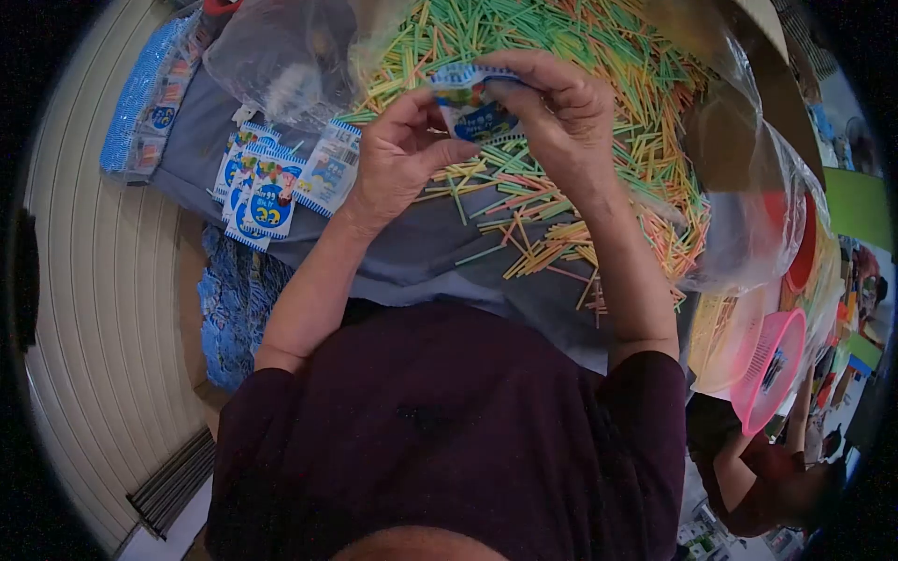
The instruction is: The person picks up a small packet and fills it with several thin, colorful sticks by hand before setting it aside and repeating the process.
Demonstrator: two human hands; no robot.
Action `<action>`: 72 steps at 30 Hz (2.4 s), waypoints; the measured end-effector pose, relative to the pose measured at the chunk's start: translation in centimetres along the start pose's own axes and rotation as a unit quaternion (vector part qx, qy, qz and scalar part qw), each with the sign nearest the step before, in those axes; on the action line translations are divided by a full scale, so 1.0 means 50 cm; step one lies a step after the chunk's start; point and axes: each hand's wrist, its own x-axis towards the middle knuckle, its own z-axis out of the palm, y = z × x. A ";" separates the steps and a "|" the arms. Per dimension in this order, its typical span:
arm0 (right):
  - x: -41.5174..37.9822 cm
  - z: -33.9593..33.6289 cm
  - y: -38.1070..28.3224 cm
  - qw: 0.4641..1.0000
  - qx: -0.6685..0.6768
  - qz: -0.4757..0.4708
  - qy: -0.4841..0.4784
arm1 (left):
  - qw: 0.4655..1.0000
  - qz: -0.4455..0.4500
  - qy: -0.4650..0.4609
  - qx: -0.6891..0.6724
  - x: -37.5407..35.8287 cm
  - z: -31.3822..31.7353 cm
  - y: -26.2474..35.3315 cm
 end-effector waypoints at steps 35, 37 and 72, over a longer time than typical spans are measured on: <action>-0.038 -0.051 0.090 0.771 -0.564 -0.206 -0.211 | 0.882 0.230 0.097 0.399 -0.129 -0.084 0.015; -0.037 -0.054 0.064 0.835 -0.505 -0.187 -0.115 | 0.884 0.212 0.094 0.407 -0.132 -0.083 0.017; -0.066 0.066 -0.014 0.947 -0.261 -0.063 -0.175 | 0.727 -0.035 0.162 0.666 -0.250 -0.285 0.152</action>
